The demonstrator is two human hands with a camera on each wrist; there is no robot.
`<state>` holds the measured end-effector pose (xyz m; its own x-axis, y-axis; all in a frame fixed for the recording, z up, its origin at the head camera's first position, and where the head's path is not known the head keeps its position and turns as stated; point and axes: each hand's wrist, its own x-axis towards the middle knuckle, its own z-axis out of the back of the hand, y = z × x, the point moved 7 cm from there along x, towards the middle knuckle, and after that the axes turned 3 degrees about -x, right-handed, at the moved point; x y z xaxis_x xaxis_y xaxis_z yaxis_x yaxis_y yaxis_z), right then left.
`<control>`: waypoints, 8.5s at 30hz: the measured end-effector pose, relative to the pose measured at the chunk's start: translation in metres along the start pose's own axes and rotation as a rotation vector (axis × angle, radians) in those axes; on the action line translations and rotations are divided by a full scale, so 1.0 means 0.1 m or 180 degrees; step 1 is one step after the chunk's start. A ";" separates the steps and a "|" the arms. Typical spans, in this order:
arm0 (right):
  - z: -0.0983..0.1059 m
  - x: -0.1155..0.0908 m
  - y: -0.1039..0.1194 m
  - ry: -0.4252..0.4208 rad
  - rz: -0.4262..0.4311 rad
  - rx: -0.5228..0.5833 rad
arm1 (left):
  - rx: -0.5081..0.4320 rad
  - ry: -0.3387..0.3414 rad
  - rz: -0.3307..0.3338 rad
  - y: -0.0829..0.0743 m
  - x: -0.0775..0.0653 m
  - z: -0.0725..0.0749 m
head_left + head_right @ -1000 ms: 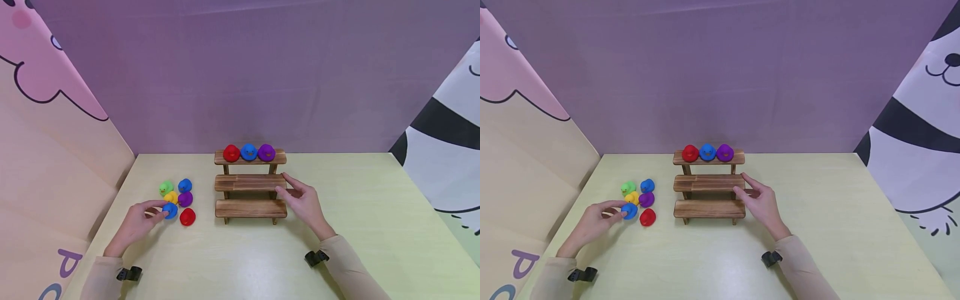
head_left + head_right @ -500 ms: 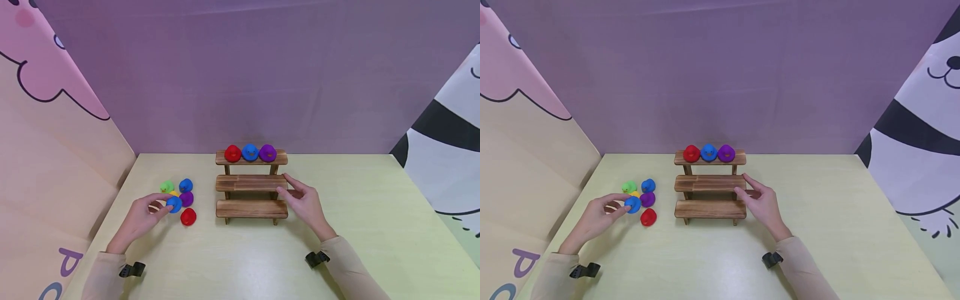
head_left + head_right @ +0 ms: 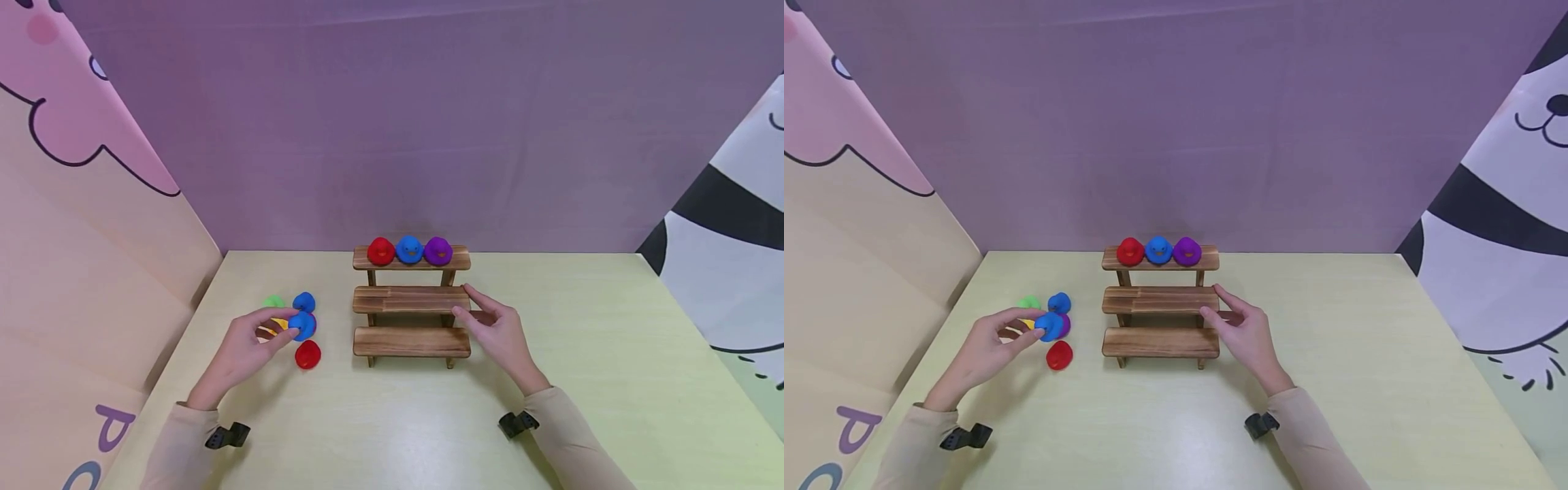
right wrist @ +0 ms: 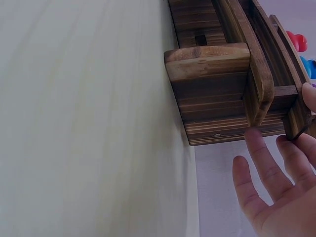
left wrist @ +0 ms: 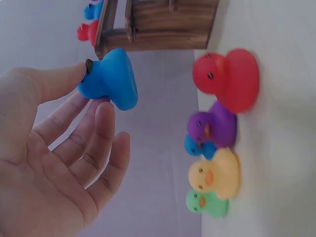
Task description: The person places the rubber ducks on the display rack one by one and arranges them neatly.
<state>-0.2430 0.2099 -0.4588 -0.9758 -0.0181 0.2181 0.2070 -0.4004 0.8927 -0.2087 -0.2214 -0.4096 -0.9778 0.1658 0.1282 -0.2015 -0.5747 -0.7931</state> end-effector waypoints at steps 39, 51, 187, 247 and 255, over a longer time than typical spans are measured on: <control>-0.01 -0.01 0.01 0.0007 -0.0034 0.0078 | -0.0378 0.0356 -0.0683 -0.92 0.52 -0.74; -0.01 -0.01 0.03 -0.0005 0.0040 0.0054 | -0.0372 0.0436 -0.0728 -1.09 0.72 -0.97; -0.02 -0.02 0.02 -0.0034 0.0062 0.0015 | 0.0179 -0.0506 0.0293 0.68 0.25 -0.05; -0.03 -0.02 0.00 0.0021 0.0017 0.0010 | 0.0117 -0.0408 0.0168 0.34 0.22 0.04; -0.02 -0.02 -0.01 0.0027 0.0002 -0.0027 | 0.0007 -0.0375 0.0082 0.12 0.28 -0.05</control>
<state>-0.2412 0.2080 -0.4610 -0.9762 -0.0263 0.2153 0.2071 -0.4082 0.8891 -0.2378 -0.2194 -0.4187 -0.9826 0.0559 0.1770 -0.1763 -0.5793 -0.7958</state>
